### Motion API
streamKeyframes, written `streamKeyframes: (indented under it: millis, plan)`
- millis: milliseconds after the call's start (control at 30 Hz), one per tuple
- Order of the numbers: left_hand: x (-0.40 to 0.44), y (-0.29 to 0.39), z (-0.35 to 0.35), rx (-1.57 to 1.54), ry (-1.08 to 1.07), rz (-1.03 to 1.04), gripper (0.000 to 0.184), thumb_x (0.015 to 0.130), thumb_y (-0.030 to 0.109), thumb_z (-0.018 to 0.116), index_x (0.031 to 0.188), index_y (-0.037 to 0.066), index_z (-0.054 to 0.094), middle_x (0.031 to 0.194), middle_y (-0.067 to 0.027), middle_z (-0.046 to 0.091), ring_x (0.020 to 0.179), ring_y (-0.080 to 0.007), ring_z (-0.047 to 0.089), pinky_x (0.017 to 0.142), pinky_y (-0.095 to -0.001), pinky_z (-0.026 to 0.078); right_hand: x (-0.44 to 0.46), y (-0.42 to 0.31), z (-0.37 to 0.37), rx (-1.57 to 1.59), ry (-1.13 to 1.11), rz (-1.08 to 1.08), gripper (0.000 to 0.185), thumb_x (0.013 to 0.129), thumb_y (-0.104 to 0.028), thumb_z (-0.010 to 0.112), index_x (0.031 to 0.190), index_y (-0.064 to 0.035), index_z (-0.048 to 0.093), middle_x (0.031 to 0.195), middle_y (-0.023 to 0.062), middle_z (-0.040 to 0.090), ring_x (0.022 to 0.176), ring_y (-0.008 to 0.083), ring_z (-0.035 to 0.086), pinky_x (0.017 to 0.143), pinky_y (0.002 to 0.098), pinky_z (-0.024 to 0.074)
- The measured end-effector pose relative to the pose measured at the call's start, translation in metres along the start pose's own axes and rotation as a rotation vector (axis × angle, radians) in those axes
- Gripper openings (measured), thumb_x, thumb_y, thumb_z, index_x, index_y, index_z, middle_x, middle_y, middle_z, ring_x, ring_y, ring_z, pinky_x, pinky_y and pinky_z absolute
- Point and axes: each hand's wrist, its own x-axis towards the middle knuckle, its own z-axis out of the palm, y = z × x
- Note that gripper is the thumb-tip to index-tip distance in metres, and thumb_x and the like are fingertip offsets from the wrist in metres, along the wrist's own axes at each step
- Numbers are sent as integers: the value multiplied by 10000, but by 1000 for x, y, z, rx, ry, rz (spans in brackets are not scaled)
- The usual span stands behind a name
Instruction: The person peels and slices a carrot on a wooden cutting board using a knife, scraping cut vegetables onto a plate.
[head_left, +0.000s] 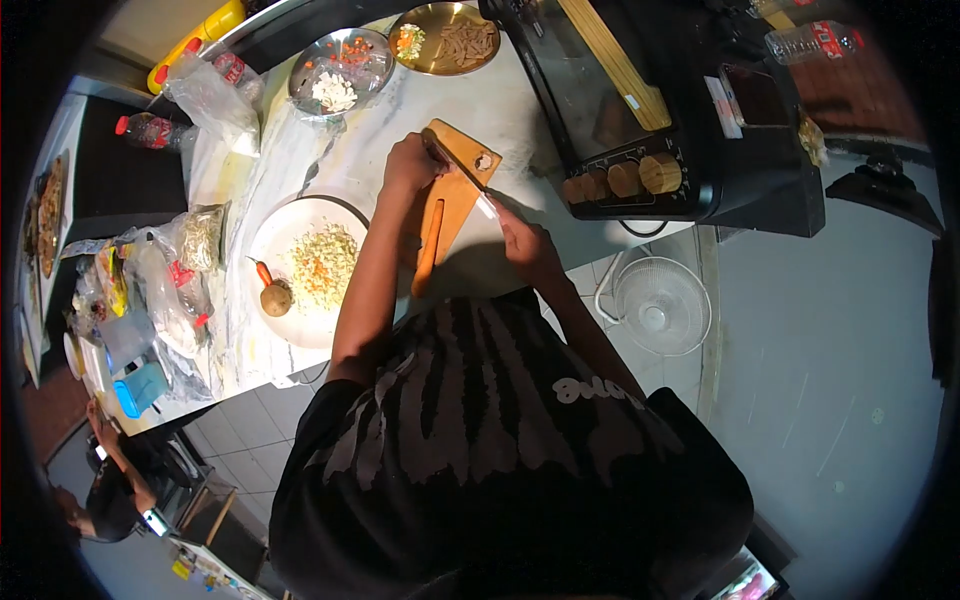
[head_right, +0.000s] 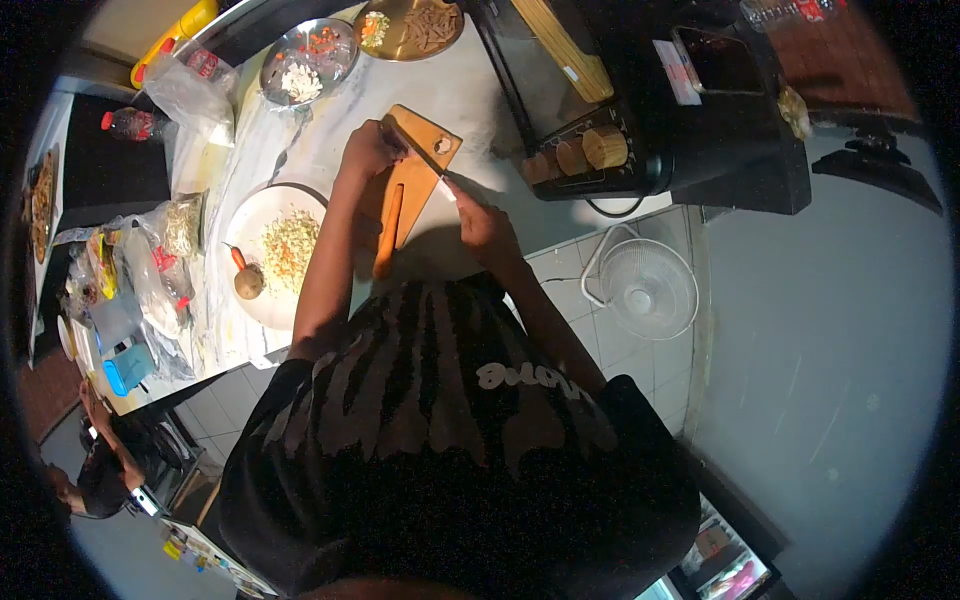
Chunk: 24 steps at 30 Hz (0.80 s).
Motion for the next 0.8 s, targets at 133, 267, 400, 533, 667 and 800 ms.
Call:
streamKeyframes:
  millis: [133, 267, 400, 533, 667, 800]
  plan:
    - [-14, 8, -3, -63, 26, 42, 210, 701, 153, 831, 815, 30, 706, 737, -115, 720, 728, -275, 717, 680, -370, 550, 1, 9, 15, -120, 131, -94, 430, 994, -150, 464, 1413, -220, 533, 1177, 214, 642, 970, 424, 644, 811, 436, 535]
    - [-51, 12, 7, -155, 256, 129, 152, 805, 125, 736, 906, 22, 686, 761, -152, 706, 734, -317, 706, 677, -390, 540, -4, -4, 6, -167, 174, -151, 419, 986, -118, 477, 1387, -197, 564, 1149, 226, 648, 990, 404, 647, 814, 408, 536]
    - [-85, 12, 11, -236, 342, 212, 106, 875, 86, 637, 963, 41, 675, 823, -166, 698, 774, -342, 689, 702, -408, 533, -7, -7, 4, -177, 195, -173, 415, 985, -130, 488, 1383, -213, 571, 1023, 212, 663, 884, 402, 649, 763, 419, 537]
    - [-95, 16, 11, -181, 413, 307, 145, 898, 54, 588, 1008, 44, 682, 903, -191, 666, 833, -362, 652, 747, -429, 516, -9, -13, 1, -192, 199, -242, 415, 972, -148, 513, 1369, -243, 587, 892, 197, 642, 789, 388, 633, 696, 434, 532]
    - [-90, 8, 15, -184, 391, 408, 222, 868, 76, 616, 1071, 68, 706, 900, -177, 630, 883, -354, 612, 788, -439, 498, -12, -16, 0, -213, 205, -253, 411, 956, -158, 534, 1350, -254, 605, 864, 189, 631, 769, 370, 635, 678, 431, 530]
    - [-94, 4, 17, 107, 384, 415, 290, 836, 73, 624, 1107, 99, 725, 928, -148, 590, 923, -332, 558, 816, -417, 487, -17, -16, -5, -238, 203, -243, 409, 954, -164, 542, 1345, -260, 610, 878, 173, 635, 765, 356, 640, 674, 423, 531]
